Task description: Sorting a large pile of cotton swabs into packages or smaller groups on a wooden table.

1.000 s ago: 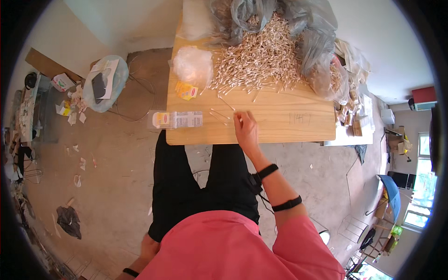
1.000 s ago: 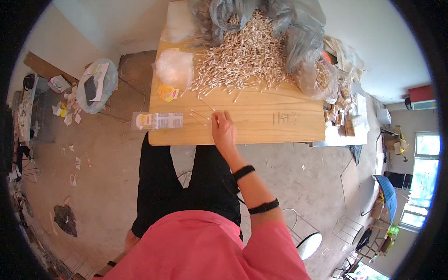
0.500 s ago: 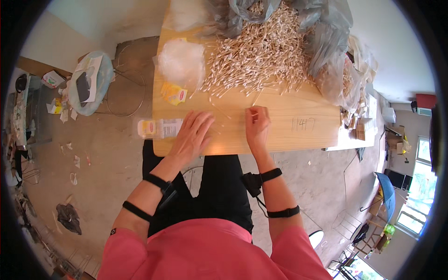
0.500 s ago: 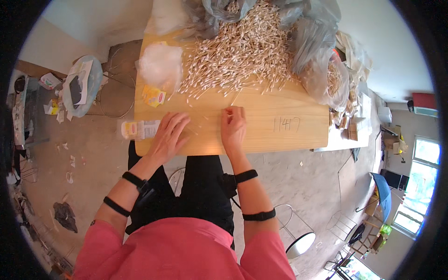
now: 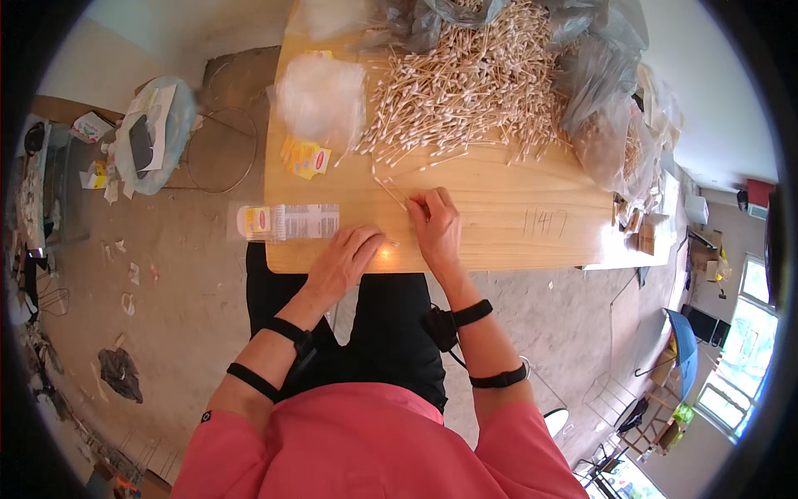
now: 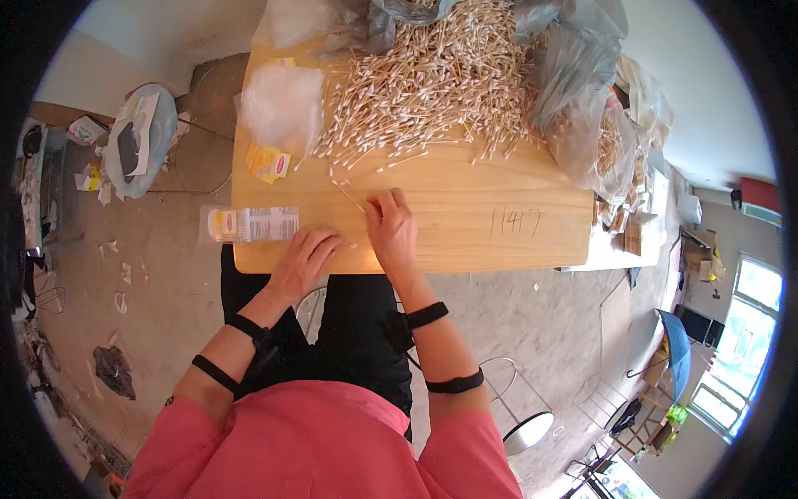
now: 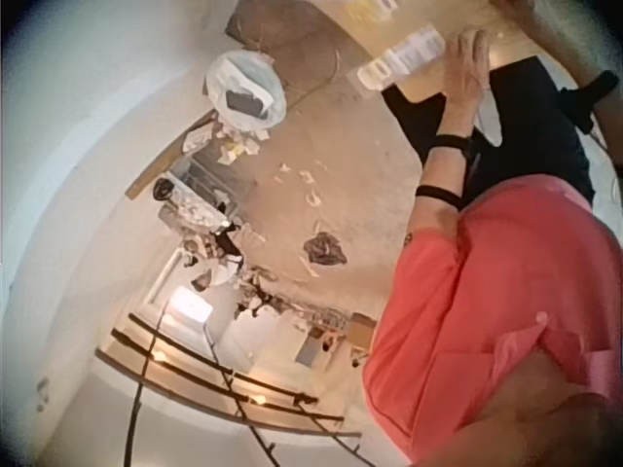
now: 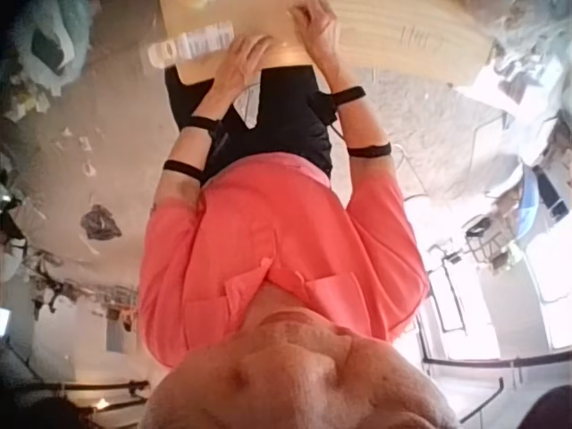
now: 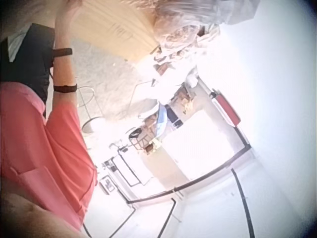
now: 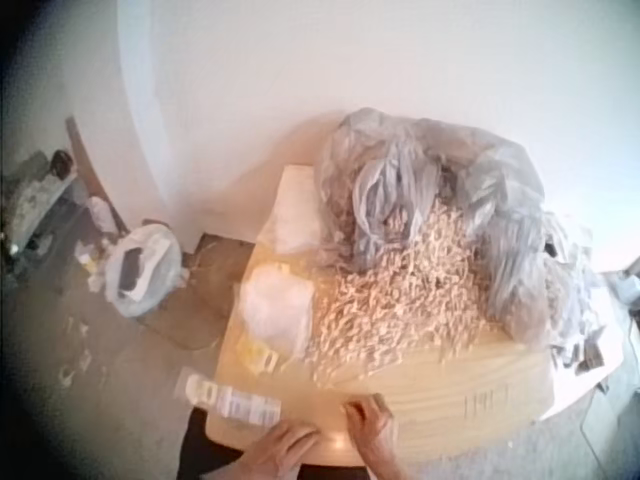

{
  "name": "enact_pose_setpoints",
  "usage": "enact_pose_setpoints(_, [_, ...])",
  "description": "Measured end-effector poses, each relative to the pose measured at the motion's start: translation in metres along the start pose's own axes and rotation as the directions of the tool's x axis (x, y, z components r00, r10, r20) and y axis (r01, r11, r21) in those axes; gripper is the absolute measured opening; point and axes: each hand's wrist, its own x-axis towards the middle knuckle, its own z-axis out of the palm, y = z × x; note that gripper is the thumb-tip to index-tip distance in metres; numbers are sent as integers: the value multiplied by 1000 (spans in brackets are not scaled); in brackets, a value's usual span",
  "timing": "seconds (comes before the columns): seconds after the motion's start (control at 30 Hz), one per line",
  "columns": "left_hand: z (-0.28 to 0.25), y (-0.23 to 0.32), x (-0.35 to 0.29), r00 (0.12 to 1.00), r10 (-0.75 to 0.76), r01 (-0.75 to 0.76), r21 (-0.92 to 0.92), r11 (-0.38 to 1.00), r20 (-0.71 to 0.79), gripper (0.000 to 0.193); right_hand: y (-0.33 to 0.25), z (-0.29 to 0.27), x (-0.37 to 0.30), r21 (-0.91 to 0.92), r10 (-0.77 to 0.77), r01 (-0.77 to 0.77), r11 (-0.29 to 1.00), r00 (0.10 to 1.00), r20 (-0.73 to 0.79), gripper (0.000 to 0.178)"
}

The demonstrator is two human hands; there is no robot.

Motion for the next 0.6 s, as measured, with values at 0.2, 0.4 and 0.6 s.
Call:
enact_pose_setpoints(0.2, [-3,-17,-15,998,-23,21,-40,999,-52,37,-6,23,0,12,2,-2,1000,1000,0,16])
enact_pose_setpoints(0.4, [56,-11,-9,986,-2,-25,-160,987,-165,34,61,15,-2,-144,-205,196,970,978,-47,6])
enact_pose_setpoints(0.6, [19,-9,-21,995,-2,11,88,996,-102,32,22,19,-11,-94,-274,281,955,959,78,9])
